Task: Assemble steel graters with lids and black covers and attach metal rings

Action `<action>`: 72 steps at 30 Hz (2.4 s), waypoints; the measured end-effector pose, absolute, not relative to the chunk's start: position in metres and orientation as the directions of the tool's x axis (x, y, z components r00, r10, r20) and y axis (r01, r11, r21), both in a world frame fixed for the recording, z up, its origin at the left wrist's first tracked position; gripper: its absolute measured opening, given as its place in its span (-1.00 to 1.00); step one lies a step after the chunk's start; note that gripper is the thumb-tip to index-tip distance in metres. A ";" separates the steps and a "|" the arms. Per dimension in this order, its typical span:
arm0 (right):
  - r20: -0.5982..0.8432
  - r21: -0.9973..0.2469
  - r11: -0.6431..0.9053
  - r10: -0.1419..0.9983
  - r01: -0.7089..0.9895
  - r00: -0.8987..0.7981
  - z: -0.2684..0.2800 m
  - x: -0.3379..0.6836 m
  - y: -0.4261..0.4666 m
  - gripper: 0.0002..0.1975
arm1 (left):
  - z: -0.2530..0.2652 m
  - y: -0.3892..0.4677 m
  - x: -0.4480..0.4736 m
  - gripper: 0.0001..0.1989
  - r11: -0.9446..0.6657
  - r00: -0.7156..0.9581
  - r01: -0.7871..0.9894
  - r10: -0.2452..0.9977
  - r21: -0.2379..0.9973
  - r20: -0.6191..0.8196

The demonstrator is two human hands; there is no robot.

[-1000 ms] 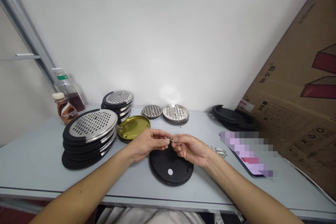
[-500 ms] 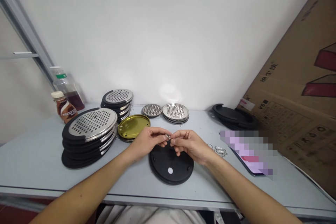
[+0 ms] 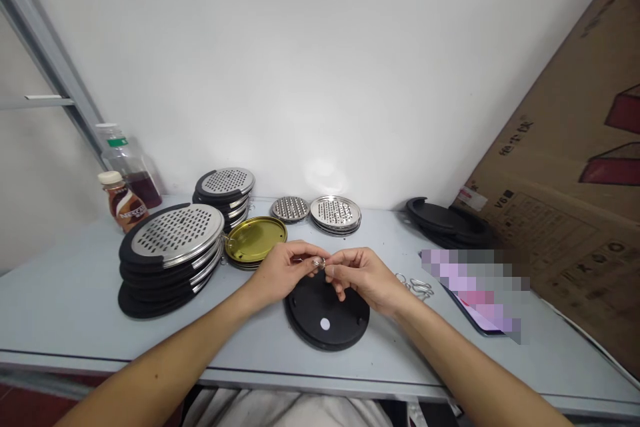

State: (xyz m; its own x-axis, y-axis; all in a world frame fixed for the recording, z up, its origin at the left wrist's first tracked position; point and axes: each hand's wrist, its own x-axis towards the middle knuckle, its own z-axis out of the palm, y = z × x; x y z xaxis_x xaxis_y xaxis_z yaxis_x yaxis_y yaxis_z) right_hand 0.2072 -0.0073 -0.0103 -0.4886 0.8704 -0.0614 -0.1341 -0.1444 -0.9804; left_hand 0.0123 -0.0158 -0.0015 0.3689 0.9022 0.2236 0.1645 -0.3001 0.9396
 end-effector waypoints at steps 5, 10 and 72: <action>0.001 -0.988 -0.066 0.905 -0.142 -0.425 -0.011 0.206 -0.008 -0.78 | -0.002 -0.016 0.013 -0.83 -0.297 0.345 0.146 0.909 0.944 0.232; 0.089 -0.996 0.074 0.901 -0.052 -0.424 -0.011 0.207 -0.010 -0.78 | -0.002 -0.015 0.013 -0.85 -0.225 0.360 0.065 0.914 0.972 0.187; 0.214 -0.972 0.236 0.865 -0.009 -0.453 -0.013 0.212 -0.002 -0.73 | -0.009 -0.021 0.026 -0.89 -0.561 0.241 0.393 0.827 0.728 0.508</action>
State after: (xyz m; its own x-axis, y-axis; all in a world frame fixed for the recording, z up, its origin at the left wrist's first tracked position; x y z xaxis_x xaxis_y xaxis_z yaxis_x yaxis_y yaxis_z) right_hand 0.2115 -0.0020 -0.0134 -0.4530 0.8653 0.2145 -0.0090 0.2362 -0.9717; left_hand 0.0256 -0.0207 -0.0089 0.2410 0.8271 0.5077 0.3930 -0.5615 0.7282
